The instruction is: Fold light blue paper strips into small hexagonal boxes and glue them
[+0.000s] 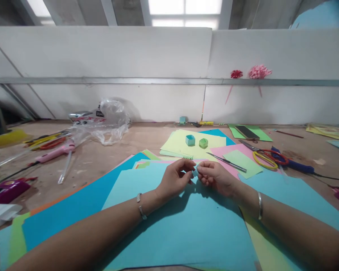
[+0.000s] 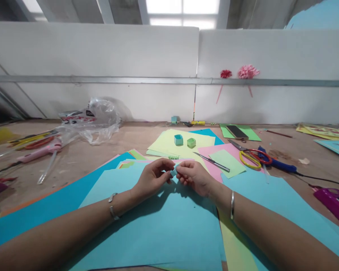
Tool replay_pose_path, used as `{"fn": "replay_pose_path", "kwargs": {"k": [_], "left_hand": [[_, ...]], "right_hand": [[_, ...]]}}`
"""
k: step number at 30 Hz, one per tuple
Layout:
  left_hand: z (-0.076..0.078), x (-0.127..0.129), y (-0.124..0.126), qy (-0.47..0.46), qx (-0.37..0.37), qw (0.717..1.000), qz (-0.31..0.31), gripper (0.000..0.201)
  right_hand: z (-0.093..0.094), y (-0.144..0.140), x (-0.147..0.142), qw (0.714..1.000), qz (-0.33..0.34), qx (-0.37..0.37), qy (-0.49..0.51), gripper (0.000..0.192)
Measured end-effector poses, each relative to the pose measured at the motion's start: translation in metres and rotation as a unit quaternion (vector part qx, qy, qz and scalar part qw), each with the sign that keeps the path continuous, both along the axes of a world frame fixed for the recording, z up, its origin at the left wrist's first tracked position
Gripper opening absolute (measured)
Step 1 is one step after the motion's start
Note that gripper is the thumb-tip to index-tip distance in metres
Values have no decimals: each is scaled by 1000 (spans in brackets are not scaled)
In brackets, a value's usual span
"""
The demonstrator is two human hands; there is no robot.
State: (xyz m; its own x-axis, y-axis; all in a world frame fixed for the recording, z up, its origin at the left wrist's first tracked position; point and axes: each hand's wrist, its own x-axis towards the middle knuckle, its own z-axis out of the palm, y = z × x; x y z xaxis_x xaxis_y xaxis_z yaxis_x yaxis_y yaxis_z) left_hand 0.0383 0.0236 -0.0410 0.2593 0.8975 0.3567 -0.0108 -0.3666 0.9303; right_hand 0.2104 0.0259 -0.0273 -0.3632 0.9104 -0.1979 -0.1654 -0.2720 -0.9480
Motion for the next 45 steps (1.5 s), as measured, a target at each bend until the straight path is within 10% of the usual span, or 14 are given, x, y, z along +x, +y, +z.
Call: {"fn": "replay_pose_path", "kwargs": {"k": [9,27,41,45], "left_hand": [[-1,-10,6,94,178,979,2,33],[5,-7,1,79,-33,996,-23,18],[2,-11,7,172,115,977,47,8],[0,-10,7,161,93,982,31,6]], "right_hand": [[5,0,0,999,18,9,-29,34],[0,-4,-1,908,-108,316,-254,12],[-1,-6,-1,866,-117,389,-291,10],[-4,-9,-2,814,-127,459,-333,14]]}}
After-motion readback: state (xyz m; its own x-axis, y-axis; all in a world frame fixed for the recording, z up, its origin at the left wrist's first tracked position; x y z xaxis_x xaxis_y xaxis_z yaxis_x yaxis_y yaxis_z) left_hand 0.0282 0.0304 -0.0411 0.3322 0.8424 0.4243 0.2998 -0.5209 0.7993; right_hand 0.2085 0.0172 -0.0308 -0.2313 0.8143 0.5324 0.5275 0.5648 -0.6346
